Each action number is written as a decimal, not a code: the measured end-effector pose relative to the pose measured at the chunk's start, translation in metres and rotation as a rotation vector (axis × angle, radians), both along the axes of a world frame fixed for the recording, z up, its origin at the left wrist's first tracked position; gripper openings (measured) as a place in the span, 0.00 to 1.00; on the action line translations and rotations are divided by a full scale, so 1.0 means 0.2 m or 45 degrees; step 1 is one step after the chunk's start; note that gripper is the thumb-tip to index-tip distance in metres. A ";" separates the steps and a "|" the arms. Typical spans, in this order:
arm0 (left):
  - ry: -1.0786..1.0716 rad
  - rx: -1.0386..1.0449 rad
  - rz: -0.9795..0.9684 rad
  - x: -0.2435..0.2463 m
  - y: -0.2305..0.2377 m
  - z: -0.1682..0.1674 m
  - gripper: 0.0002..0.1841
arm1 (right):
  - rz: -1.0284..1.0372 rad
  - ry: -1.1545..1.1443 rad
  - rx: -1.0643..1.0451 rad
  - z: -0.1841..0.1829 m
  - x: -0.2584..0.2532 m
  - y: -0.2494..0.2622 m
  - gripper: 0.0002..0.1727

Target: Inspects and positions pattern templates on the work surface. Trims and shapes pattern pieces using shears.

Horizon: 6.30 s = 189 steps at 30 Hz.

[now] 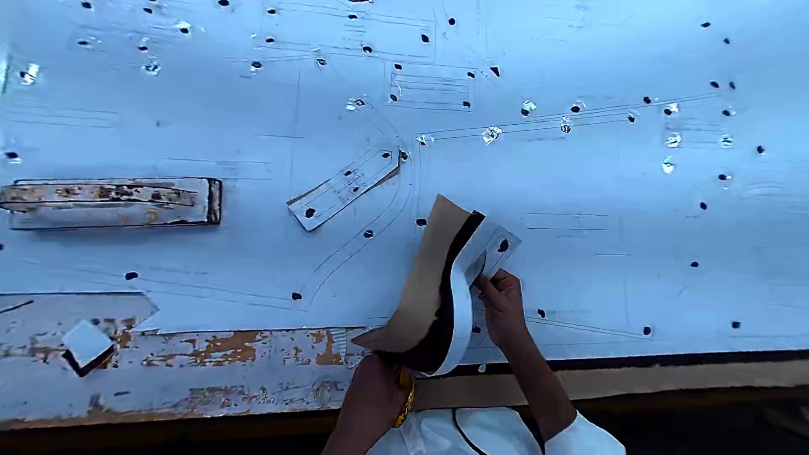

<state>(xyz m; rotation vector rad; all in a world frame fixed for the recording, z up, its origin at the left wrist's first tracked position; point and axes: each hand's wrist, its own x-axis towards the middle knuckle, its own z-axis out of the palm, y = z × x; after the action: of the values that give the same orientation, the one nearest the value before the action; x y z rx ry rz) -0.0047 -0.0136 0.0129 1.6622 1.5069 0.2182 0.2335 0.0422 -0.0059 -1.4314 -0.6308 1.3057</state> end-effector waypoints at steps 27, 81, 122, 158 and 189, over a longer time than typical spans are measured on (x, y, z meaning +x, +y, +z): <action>-0.230 0.132 0.021 -0.05 -0.01 -0.01 0.15 | -0.015 0.043 0.046 0.10 -0.02 -0.01 0.05; -0.298 0.145 0.080 -0.09 -0.07 0.02 0.25 | -0.071 -0.030 0.193 0.26 -0.07 -0.04 0.06; 0.075 -0.456 -0.215 -0.13 -0.01 0.25 0.26 | 0.012 -0.090 0.329 0.37 -0.09 -0.07 0.05; 0.169 -0.518 -0.387 -0.10 -0.08 0.20 0.28 | -0.046 -0.167 0.334 0.39 -0.11 -0.09 0.07; -1.030 -0.301 0.682 -0.09 0.06 0.12 0.10 | -0.188 0.004 0.206 0.37 -0.07 -0.03 0.10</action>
<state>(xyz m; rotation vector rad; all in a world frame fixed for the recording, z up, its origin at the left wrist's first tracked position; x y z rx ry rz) -0.0233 -0.0018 0.0361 0.7837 1.2299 0.8513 0.2190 0.0354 0.0674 -1.3179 -0.6027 1.1158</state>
